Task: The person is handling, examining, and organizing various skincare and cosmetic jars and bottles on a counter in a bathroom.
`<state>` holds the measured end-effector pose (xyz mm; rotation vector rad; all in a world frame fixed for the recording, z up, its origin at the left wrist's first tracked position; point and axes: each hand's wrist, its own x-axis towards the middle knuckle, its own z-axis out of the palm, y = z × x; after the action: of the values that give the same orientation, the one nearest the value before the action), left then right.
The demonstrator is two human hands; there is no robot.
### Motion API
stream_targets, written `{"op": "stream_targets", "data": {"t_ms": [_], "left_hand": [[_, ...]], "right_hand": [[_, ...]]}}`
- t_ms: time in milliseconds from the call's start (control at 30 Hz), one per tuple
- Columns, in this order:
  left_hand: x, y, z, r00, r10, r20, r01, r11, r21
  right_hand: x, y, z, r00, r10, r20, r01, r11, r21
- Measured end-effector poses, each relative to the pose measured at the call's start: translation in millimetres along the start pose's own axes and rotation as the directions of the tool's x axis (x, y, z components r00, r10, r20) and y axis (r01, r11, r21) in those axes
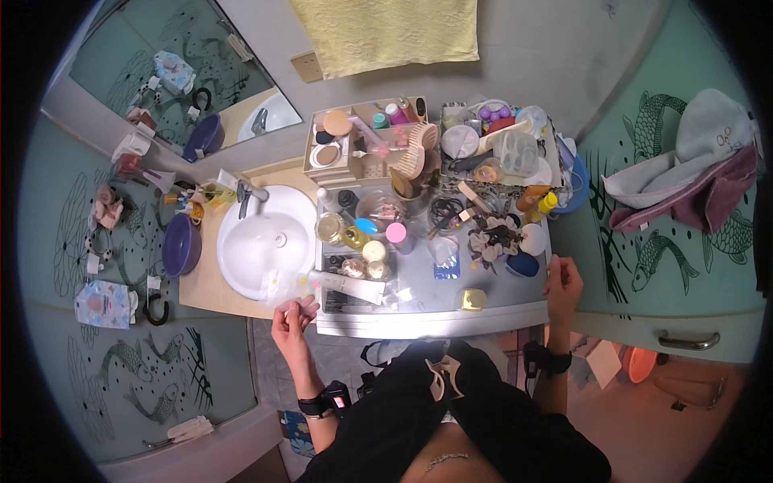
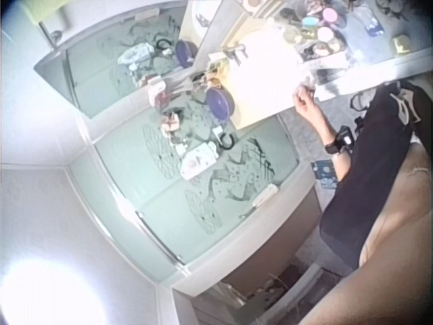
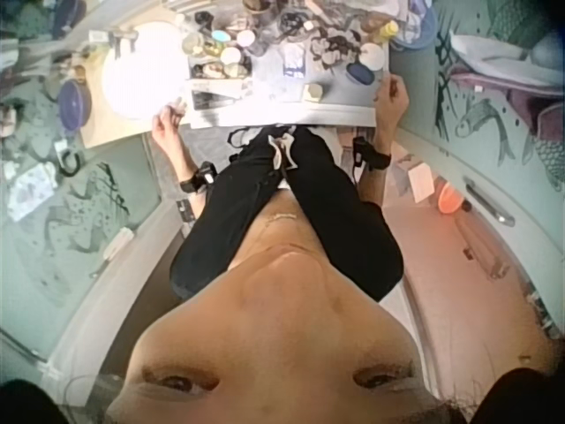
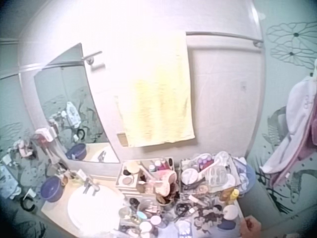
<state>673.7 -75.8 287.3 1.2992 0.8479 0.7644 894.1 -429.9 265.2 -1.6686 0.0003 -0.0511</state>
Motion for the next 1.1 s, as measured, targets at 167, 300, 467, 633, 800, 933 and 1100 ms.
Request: {"op": "stream_targets", "data": {"t_ms": [167,300,467,633,800,933,1100], "left_hand": [[0,0,0,1.0,0.007,-0.003,-0.007,1.0,-0.014],[-1,-2,2,1.0,-0.007,-0.017,0.007,1.0,-0.019],[-2,-2,0,0.999,0.001,-0.032,-0.002,1.0,-0.021],[2,0,-1,0.999,-0.008,-0.034,0.005,0.997,-0.077],[24,16,-2,1.0,0.007,-0.003,-0.008,0.99,-0.142],[49,30,-3,0.998,0.016,0.065,-0.005,0.987,-0.163],[61,35,17,0.993,0.069,0.101,-0.052,0.985,-0.162]], "right_hand": [[0,2,-2,1.0,-0.012,-0.009,0.012,1.0,0.01],[-1,2,-1,1.0,-0.008,-0.02,0.008,1.0,-0.017],[-3,5,5,1.0,-0.02,-0.014,0.02,1.0,0.001],[-3,9,8,0.999,-0.018,-0.047,0.019,1.0,0.015],[-3,6,3,0.996,-0.069,-0.056,0.069,0.998,0.009],[-5,10,-13,0.992,-0.084,-0.099,0.082,0.996,-0.018],[-15,9,-17,0.987,-0.072,-0.143,0.062,0.996,-0.069]]}}
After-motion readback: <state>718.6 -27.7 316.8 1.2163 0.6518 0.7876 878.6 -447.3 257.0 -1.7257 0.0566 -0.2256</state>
